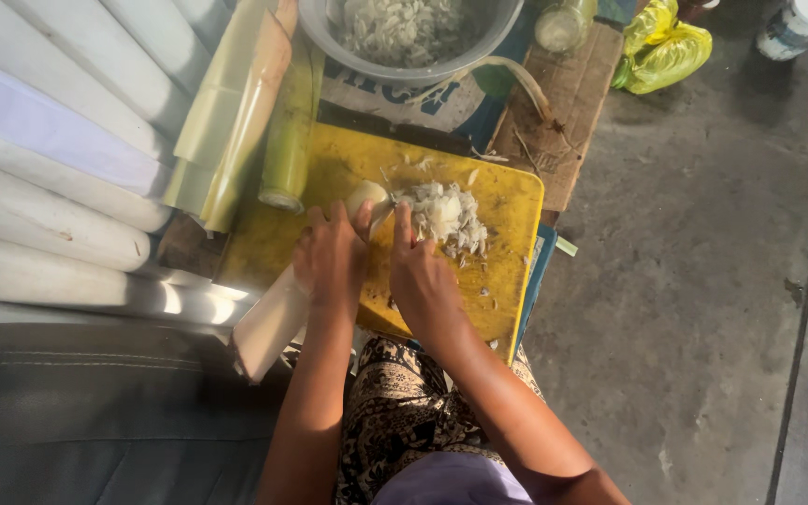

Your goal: The person chops a vegetable stalk on a board using a knife and then turns food in a frying pan on a stove with a spatula.

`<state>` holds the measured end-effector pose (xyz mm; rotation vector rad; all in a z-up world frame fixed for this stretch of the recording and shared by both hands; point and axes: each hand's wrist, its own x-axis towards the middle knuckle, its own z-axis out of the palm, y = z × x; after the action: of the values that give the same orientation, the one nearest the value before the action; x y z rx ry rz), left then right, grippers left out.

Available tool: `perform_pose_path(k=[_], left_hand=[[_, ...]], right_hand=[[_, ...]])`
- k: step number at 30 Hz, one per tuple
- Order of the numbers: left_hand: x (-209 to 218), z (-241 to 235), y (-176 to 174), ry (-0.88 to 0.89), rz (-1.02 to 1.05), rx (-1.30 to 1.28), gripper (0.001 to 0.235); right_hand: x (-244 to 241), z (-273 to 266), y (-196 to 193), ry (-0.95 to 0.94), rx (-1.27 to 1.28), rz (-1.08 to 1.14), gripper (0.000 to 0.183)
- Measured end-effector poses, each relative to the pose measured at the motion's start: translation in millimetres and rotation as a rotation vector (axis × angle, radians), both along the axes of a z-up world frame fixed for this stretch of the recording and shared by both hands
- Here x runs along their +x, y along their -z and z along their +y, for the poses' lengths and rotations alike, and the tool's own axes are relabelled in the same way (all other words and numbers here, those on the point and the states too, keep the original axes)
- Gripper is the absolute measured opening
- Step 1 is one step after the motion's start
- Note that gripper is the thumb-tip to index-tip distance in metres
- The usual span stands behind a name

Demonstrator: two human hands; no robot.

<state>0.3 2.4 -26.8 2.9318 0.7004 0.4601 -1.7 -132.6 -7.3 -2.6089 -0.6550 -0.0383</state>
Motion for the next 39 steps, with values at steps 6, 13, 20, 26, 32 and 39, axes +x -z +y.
perform_pose_path(k=[6,13,20,26,32,39], left_hand=[[7,3,14,-0.011,-0.017,0.144,0.053],[0,-6,20,0.002,-0.088,0.303,0.048],[-3,-8,12,0.066,-0.077,0.202,0.049],[-4,-4,20,0.083,0.027,0.229,0.053],[-11,-10,15,0.072,-0.048,0.271,0.057],[-5,-9,10,0.059,-0.101,0.188,0.048]], right_hand=[[-32,-27,-10,-0.009,0.040,0.233,0.076],[-11,-12,19,0.051,-0.001,0.138,0.074],[-10,-68,-19,-0.057,0.247,0.081,0.064],[-34,-37,-24,0.010,0.019,0.143,0.074],[21,-14,11,0.004,0.114,-0.063,0.070],[2,-54,-31,-0.044,0.162,0.265,0.063]])
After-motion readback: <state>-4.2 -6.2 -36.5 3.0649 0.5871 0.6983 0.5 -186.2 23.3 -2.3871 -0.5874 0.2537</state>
